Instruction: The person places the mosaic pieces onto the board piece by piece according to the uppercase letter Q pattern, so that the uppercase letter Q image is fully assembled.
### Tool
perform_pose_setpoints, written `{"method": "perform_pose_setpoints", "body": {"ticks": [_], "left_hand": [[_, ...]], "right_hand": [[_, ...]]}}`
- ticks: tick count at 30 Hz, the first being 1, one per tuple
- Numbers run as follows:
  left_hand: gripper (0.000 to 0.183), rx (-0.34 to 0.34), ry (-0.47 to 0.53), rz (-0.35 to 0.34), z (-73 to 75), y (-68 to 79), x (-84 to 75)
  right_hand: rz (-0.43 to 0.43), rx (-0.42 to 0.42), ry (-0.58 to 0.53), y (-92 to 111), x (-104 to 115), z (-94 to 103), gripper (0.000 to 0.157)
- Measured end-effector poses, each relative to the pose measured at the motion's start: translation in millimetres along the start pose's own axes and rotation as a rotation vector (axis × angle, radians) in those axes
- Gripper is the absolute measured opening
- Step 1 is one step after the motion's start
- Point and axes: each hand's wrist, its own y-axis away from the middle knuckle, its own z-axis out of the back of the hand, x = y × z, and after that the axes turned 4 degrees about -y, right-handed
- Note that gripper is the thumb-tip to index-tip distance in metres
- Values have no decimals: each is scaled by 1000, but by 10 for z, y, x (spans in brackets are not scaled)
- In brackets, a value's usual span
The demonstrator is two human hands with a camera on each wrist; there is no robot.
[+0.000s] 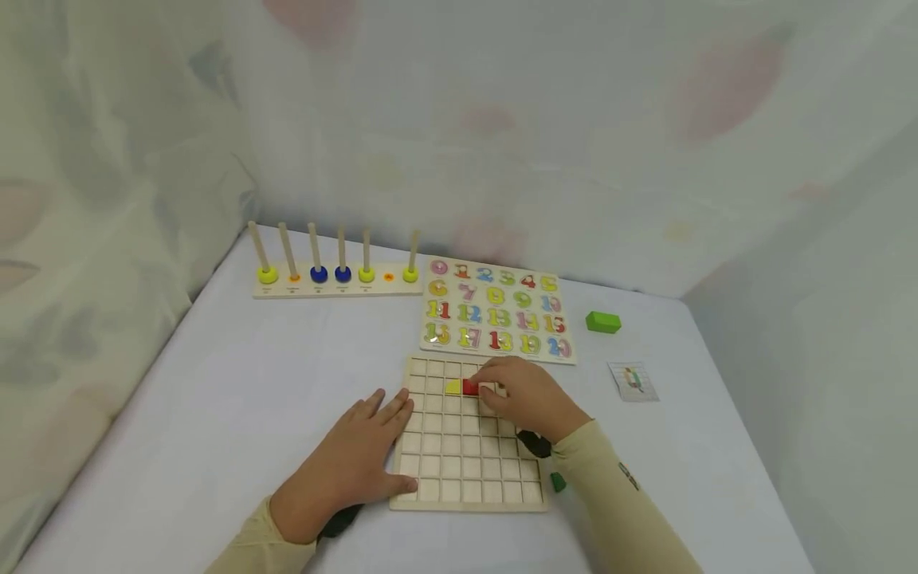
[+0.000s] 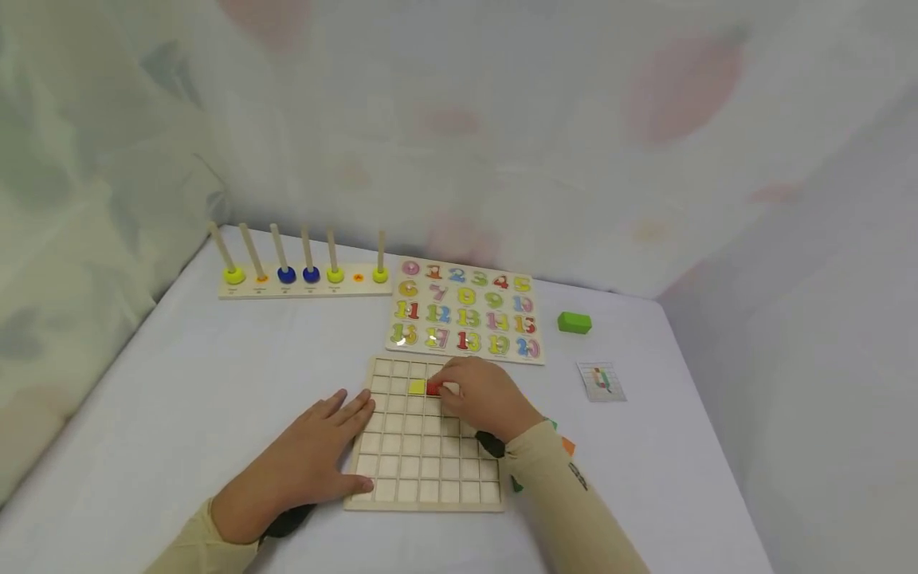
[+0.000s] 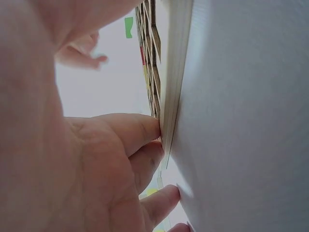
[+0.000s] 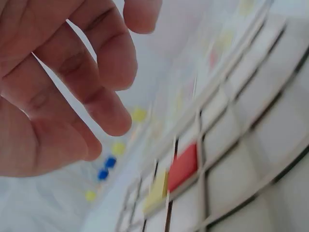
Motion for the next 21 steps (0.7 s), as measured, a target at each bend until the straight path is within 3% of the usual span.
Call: {"method": "perform_pose_setpoints", "body": {"ticks": [4, 8, 14, 17, 21], "left_hand": [[115, -2, 3, -7, -16, -37, 0], [116, -12, 0, -15, -54, -55, 53], [121, -39, 8, -39, -153, -49, 167], [124, -57, -13, -49, -193, -60, 212], [127, -66, -32, -71, -209, -135, 186]], "right_hand": [[-146, -134, -88, 487, -207, 250, 25], [-267, -208, -107, 862, -448, 373, 26], [-434, -203, -104, 1222, -635, 219, 26], [-454, -202, -80, 1345, -631, 99, 24], [-461, -224, 61, 1548, -643, -13, 23]]}}
